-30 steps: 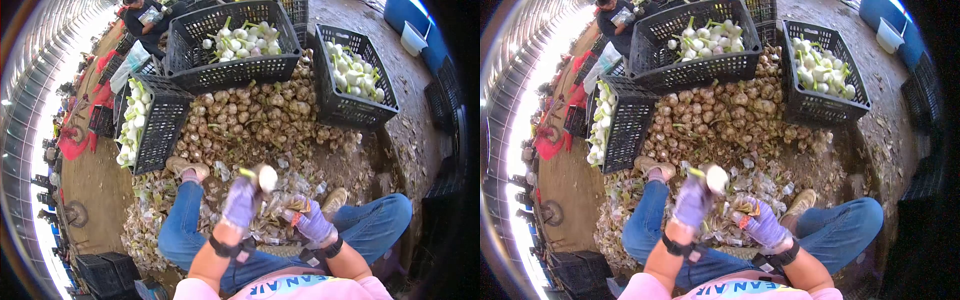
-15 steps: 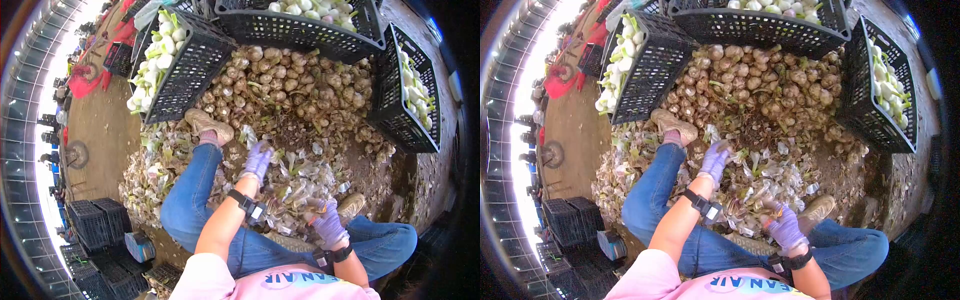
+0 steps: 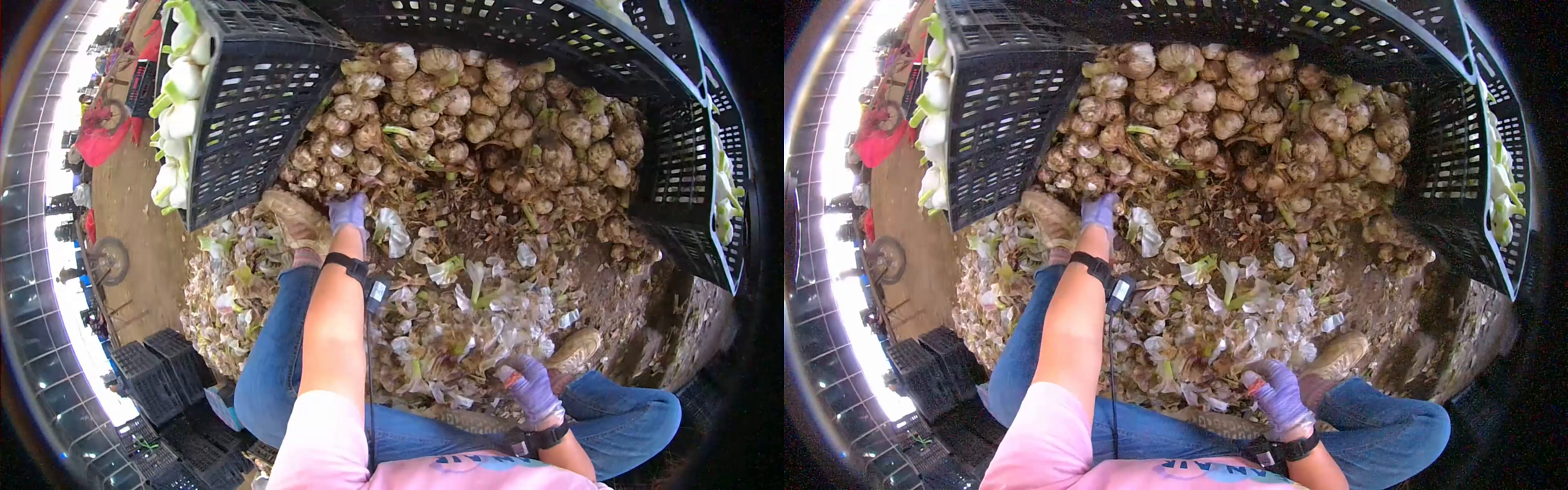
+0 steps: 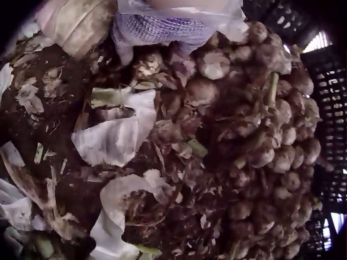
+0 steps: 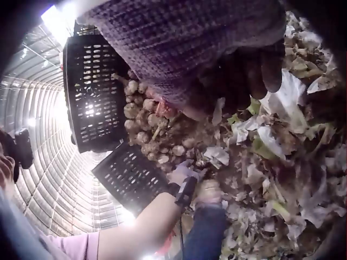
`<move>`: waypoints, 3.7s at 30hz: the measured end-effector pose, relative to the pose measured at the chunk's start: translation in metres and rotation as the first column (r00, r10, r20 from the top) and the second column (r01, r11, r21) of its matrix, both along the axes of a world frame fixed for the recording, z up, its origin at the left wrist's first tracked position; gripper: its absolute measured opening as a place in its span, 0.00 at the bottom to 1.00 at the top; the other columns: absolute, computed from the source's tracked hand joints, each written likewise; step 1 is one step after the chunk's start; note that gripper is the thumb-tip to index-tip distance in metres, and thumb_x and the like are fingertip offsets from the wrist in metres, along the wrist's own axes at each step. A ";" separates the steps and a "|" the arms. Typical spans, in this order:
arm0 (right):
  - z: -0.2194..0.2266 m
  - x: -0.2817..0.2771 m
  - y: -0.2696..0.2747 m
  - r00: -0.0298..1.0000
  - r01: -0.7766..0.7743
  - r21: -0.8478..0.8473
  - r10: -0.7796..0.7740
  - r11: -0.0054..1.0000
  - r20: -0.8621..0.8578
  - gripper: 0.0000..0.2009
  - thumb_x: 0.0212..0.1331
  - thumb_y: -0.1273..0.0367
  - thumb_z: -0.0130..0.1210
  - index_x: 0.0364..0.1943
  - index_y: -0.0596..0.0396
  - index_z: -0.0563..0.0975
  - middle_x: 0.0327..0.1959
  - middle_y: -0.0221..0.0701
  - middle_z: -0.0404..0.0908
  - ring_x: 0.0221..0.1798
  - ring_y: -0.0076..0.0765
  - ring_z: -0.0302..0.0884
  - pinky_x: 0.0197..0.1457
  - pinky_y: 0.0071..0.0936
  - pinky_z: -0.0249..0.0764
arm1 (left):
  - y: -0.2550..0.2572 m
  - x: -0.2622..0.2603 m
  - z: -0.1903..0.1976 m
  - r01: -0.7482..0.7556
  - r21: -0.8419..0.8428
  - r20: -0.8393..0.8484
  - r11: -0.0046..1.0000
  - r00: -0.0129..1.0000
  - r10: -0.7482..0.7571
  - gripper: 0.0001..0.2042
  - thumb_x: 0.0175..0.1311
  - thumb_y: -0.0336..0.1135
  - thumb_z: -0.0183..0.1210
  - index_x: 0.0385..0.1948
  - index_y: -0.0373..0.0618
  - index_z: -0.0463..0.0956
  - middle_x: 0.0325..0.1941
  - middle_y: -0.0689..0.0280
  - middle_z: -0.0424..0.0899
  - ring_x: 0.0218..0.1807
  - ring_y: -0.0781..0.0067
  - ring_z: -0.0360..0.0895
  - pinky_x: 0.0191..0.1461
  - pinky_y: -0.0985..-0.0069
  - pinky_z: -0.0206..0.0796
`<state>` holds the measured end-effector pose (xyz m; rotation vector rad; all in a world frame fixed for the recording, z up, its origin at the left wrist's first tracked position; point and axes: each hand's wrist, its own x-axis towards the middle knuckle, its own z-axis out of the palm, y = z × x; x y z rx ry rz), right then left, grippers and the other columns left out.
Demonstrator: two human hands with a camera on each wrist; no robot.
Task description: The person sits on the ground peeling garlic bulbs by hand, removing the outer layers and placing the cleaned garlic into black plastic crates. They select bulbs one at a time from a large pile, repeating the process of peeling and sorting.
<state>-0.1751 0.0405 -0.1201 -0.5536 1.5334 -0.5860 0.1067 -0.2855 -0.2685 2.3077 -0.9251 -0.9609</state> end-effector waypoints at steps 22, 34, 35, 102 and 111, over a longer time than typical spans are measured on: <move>0.035 -0.001 0.046 0.985 0.148 -0.015 -0.146 0.989 0.092 0.13 0.57 0.65 0.54 0.40 0.61 0.76 0.30 0.30 0.76 0.32 0.22 0.71 0.34 0.22 0.69 | 0.098 -0.110 0.073 0.377 -0.064 0.029 0.924 0.926 -0.376 0.11 0.55 0.33 0.57 0.40 0.43 0.76 0.48 0.50 0.73 0.48 0.49 0.73 0.51 0.65 0.67; 0.010 -0.017 0.033 0.968 0.231 0.084 -0.238 0.969 0.076 0.11 0.56 0.66 0.56 0.35 0.61 0.78 0.27 0.28 0.76 0.30 0.20 0.67 0.34 0.21 0.66 | 0.010 -0.123 -0.023 0.348 0.239 0.156 0.907 0.908 -0.389 0.33 0.49 0.48 0.63 0.56 0.38 0.65 0.59 0.49 0.68 0.60 0.51 0.67 0.61 0.63 0.60; 0.009 -0.018 0.033 0.976 0.205 0.038 -0.207 0.978 0.070 0.11 0.56 0.66 0.56 0.36 0.61 0.77 0.27 0.28 0.76 0.31 0.21 0.67 0.35 0.21 0.66 | 0.019 -0.131 -0.021 0.358 0.187 0.241 0.915 0.886 -0.396 0.31 0.47 0.45 0.66 0.53 0.39 0.68 0.56 0.52 0.71 0.56 0.55 0.71 0.58 0.66 0.63; 0.143 -0.009 0.070 0.881 0.428 -0.351 -0.299 0.833 0.366 0.11 0.48 0.68 0.61 0.34 0.61 0.79 0.30 0.30 0.81 0.31 0.22 0.76 0.33 0.24 0.71 | 0.341 -0.134 0.282 0.598 -0.736 -0.118 0.316 0.347 -0.930 0.22 0.60 0.36 0.58 0.55 0.45 0.66 0.54 0.60 0.69 0.53 0.68 0.70 0.54 0.72 0.66; 0.100 -0.002 0.073 0.955 0.298 -0.571 -0.239 0.765 0.178 0.10 0.47 0.71 0.61 0.34 0.60 0.76 0.31 0.31 0.80 0.33 0.23 0.76 0.36 0.22 0.71 | 0.337 -0.133 0.242 0.519 -0.334 -0.780 0.787 0.315 -0.540 0.18 0.68 0.43 0.47 0.54 0.45 0.66 0.47 0.67 0.73 0.45 0.78 0.72 0.46 0.80 0.67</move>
